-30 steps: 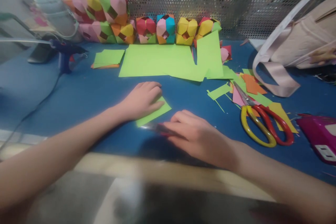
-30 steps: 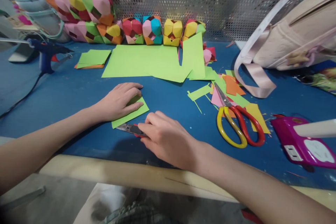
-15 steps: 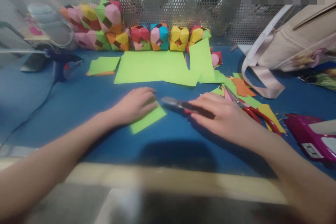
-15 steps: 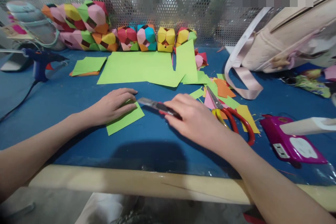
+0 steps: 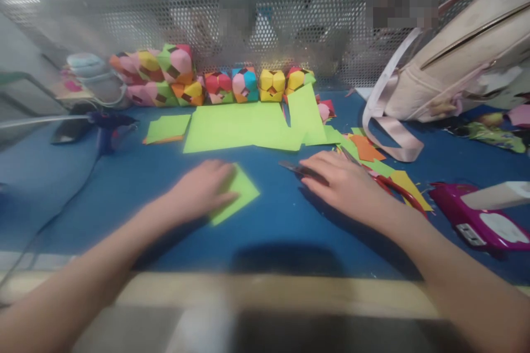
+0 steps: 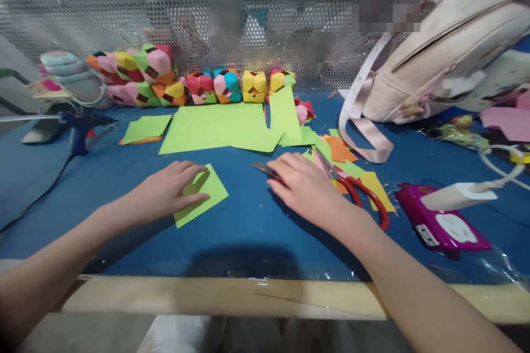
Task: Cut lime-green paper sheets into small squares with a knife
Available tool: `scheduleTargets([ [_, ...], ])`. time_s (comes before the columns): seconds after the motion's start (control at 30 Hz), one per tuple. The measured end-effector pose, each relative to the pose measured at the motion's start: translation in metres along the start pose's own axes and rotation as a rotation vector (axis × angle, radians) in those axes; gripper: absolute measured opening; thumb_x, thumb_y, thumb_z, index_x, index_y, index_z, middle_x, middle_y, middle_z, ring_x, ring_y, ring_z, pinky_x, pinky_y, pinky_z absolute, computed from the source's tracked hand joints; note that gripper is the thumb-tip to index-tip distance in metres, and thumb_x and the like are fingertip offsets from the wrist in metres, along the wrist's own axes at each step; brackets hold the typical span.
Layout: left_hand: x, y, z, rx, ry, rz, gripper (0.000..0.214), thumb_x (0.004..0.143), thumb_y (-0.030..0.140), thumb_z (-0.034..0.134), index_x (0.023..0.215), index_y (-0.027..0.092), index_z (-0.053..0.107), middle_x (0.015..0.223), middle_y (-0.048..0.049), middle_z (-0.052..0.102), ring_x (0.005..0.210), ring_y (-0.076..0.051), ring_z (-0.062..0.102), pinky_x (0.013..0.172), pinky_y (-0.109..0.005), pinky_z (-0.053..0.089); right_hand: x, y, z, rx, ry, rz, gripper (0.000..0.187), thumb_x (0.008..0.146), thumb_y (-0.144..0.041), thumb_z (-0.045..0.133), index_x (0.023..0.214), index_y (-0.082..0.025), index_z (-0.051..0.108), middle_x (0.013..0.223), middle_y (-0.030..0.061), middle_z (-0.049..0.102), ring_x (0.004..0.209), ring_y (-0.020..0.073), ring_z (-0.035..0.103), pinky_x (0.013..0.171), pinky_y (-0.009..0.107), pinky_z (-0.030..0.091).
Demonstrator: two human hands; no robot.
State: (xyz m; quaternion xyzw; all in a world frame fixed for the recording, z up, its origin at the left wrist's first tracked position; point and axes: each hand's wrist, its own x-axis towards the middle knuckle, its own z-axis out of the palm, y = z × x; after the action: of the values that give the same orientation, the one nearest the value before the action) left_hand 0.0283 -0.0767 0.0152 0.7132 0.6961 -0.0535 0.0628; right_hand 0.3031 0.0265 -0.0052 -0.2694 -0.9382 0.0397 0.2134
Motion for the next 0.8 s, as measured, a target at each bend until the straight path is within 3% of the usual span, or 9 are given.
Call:
scheduleTargets([
  [0.13,0.002,0.0,-0.001,-0.015,0.019,0.034,0.05,0.087,0.045,0.058,0.127,0.015,0.054,0.119,-0.0159,0.06,0.111,-0.033,0.055,0.092,-0.044,0.047,-0.002,-0.016,0.009,0.131,0.053,-0.198,0.024,0.097,-0.02,0.048,0.113,-0.014,0.066,0.108,0.0123,0.069,0.103,0.0249,0.063,0.092,0.043,0.053],
  [0.27,0.003,0.0,-0.001,-0.059,0.031,0.026,0.051,0.085,0.043,0.062,0.126,0.015,0.055,0.118,-0.0155,0.059,0.111,-0.032,0.055,0.094,-0.044,0.046,-0.004,-0.024,0.02,0.213,0.059,-0.275,0.024,0.097,-0.018,0.049,0.112,-0.014,0.066,0.107,0.0131,0.069,0.103,0.0242,0.064,0.092,0.042,0.054],
  [0.53,0.004,0.0,0.007,-0.193,0.064,0.013,0.047,0.08,0.036,0.066,0.121,0.016,0.057,0.114,-0.0126,0.059,0.107,-0.029,0.057,0.091,-0.041,0.048,-0.008,-0.021,0.035,0.298,0.03,-0.307,0.023,0.097,-0.018,0.047,0.108,-0.015,0.068,0.1,0.012,0.07,0.094,0.0219,0.066,0.083,0.039,0.058],
  [0.73,0.003,0.0,0.005,-0.192,0.086,0.022,0.047,0.081,0.039,0.065,0.122,0.017,0.057,0.115,-0.0123,0.058,0.106,-0.028,0.058,0.089,-0.04,0.049,-0.008,-0.02,0.035,0.331,0.019,-0.289,0.024,0.098,-0.019,0.046,0.108,-0.016,0.068,0.101,0.0117,0.071,0.095,0.0213,0.066,0.085,0.041,0.058],
  [0.8,-0.001,0.004,0.001,-0.156,0.071,0.015,0.051,0.081,0.048,0.065,0.12,0.016,0.059,0.114,-0.0133,0.059,0.103,-0.029,0.058,0.087,-0.041,0.049,-0.007,-0.02,0.034,0.333,0.012,-0.279,0.024,0.098,-0.019,0.047,0.108,-0.017,0.068,0.1,0.0114,0.071,0.095,0.0211,0.067,0.084,0.041,0.058],
])
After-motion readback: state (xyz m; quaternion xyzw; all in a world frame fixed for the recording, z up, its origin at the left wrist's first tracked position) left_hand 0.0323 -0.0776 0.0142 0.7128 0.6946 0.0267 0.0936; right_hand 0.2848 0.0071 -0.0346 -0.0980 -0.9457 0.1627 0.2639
